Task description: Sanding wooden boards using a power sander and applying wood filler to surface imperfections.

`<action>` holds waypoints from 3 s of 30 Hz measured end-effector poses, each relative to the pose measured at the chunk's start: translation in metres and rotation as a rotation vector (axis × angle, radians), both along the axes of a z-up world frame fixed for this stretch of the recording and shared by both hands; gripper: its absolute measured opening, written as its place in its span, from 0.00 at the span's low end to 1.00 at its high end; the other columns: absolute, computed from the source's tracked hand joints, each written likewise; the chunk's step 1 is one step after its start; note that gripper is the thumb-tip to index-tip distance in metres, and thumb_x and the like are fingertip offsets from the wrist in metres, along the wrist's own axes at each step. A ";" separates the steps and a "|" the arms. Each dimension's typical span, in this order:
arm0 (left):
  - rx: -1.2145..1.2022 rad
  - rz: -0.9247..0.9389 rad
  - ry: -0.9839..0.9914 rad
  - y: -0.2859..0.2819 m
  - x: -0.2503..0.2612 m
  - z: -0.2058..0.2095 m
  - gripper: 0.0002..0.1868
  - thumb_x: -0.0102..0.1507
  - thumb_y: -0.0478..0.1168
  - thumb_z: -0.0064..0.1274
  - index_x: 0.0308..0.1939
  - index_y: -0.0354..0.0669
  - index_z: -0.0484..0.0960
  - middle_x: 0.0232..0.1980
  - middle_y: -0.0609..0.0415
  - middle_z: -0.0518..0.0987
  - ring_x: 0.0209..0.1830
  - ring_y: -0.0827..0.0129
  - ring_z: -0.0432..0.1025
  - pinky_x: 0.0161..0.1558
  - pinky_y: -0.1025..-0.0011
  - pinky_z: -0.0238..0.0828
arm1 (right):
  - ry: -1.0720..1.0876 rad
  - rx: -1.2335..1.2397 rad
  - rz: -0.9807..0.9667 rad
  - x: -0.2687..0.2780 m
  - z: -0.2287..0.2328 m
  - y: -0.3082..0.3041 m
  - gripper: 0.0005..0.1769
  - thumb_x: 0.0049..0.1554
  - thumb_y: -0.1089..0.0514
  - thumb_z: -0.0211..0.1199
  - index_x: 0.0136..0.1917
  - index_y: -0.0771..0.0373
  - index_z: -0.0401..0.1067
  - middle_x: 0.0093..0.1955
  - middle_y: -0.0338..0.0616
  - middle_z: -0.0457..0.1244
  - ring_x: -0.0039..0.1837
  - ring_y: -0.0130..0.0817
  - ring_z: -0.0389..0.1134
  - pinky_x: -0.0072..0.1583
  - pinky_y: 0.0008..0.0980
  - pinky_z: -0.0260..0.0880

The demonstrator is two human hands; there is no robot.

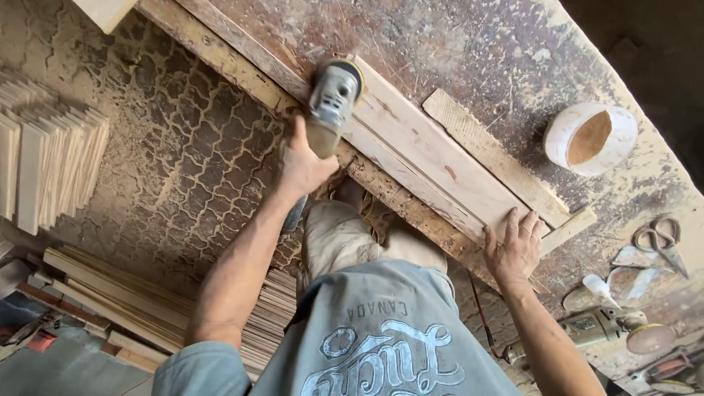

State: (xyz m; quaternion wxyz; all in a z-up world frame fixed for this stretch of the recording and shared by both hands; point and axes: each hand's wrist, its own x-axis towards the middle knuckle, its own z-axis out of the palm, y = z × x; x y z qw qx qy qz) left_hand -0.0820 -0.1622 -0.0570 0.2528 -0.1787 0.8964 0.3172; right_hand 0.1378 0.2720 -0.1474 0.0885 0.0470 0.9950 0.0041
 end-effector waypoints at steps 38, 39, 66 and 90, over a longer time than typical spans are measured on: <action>0.036 -0.449 -0.131 0.098 0.077 -0.020 0.39 0.47 0.44 0.61 0.61 0.39 0.67 0.43 0.28 0.81 0.44 0.30 0.79 0.42 0.38 0.76 | 0.137 -0.097 -0.046 0.000 -0.008 0.004 0.40 0.58 0.37 0.67 0.75 0.61 0.70 0.74 0.70 0.58 0.74 0.71 0.58 0.69 0.62 0.60; 0.029 -0.448 -0.129 0.100 0.085 -0.024 0.39 0.47 0.44 0.61 0.61 0.39 0.67 0.43 0.28 0.81 0.44 0.30 0.79 0.42 0.38 0.76 | 0.141 -0.103 -0.047 0.002 -0.010 0.007 0.40 0.58 0.37 0.67 0.75 0.61 0.70 0.74 0.70 0.58 0.74 0.71 0.58 0.69 0.62 0.60; 0.068 -0.815 -0.010 0.278 0.153 -0.020 0.38 0.45 0.47 0.67 0.57 0.37 0.74 0.43 0.32 0.82 0.43 0.33 0.80 0.43 0.39 0.78 | 0.620 -0.911 -0.831 0.079 0.031 0.085 0.18 0.65 0.65 0.65 0.67 0.70 0.71 0.58 0.58 0.69 0.62 0.44 0.71 0.61 0.39 0.73; -0.158 -0.053 -0.028 0.040 -0.004 0.005 0.47 0.45 0.48 0.62 0.68 0.45 0.62 0.48 0.36 0.83 0.50 0.40 0.79 0.52 0.42 0.75 | -0.006 -0.692 -0.987 0.046 -0.048 0.129 0.23 0.45 0.45 0.87 0.37 0.56 0.75 0.28 0.41 0.63 0.33 0.25 0.63 0.36 0.25 0.60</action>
